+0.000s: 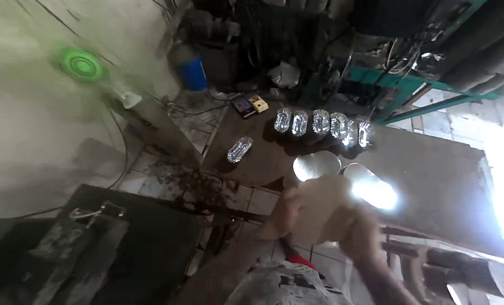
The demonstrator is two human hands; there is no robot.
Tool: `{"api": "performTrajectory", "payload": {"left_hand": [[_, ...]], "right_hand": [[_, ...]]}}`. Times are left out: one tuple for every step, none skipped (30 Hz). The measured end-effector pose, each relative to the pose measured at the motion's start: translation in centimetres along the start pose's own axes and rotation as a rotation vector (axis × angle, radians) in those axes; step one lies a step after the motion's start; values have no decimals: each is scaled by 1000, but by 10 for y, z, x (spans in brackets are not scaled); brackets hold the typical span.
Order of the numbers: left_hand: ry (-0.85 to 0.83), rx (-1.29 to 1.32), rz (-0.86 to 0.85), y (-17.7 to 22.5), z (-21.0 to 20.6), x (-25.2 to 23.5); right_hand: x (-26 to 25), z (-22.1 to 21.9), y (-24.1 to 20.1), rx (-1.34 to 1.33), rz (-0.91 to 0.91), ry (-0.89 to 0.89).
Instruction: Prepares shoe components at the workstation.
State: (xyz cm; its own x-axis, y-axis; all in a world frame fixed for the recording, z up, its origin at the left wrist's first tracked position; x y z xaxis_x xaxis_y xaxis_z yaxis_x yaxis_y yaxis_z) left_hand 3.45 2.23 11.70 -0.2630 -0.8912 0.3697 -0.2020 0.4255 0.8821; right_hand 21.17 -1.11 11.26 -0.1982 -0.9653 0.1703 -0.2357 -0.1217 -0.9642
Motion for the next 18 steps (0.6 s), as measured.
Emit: {"api": "performTrajectory", "payload": {"left_hand": [[46, 51, 92, -9, 3, 6], [84, 132, 144, -15, 8, 14], [100, 249, 137, -17, 11, 22], [62, 420, 56, -20, 11, 26], [-66, 608, -85, -27, 5, 27], [-197, 723, -286, -36, -5, 24], [-231, 785, -426, -44, -16, 18], [-201, 754, -486, -55, -21, 8], [-141, 643, -452, -73, -19, -4], [-85, 524, -216, -90, -13, -19], [-105, 267, 2, -113, -5, -39], [-215, -107, 162, -139, 0, -61], [-325, -442, 280, -166, 0, -85], [-399, -668, 357, -192, -1, -110], [-424, -833, 394, -223, -1, -135], [-401, -951, 449, -245, 1, -154], [-347, -1032, 522, -255, 4, -163], [-300, -1079, 612, -253, 6, -164]], "right_hand": [[6, -11, 13, -28, -83, -72], [10, -17, 16, -42, -140, -198], [12, -19, 13, -75, -170, -374], [12, -18, 8, -150, -178, -562], [11, -19, 2, -248, -177, -714], [11, -22, -2, -352, -178, -809], [8, -23, 0, -446, -181, -836], [3, -20, 6, -495, -196, -796], [-3, -8, 20, -467, -222, -703], [-9, 11, 39, -335, -241, -582], [-12, 39, 65, -113, -231, -496], [-12, 73, 91, 174, -205, -461], [-7, 108, 114, 465, -178, -492], [0, 138, 130, 720, -169, -570], [9, 163, 144, 937, -206, -678], [21, 179, 153, 1124, -269, -788], [30, 185, 163, 1276, -389, -898], [35, 183, 176, 1398, -529, -1003]]}}
Point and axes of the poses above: each hand's wrist, its own x-axis away from the middle knuckle, its own z-axis out of the back of the hand, y = z × x, the point moved 4 cm from there along -x, towards the middle knuckle, and after that the axes turned 1 degree about z, right-handed, at the moved point
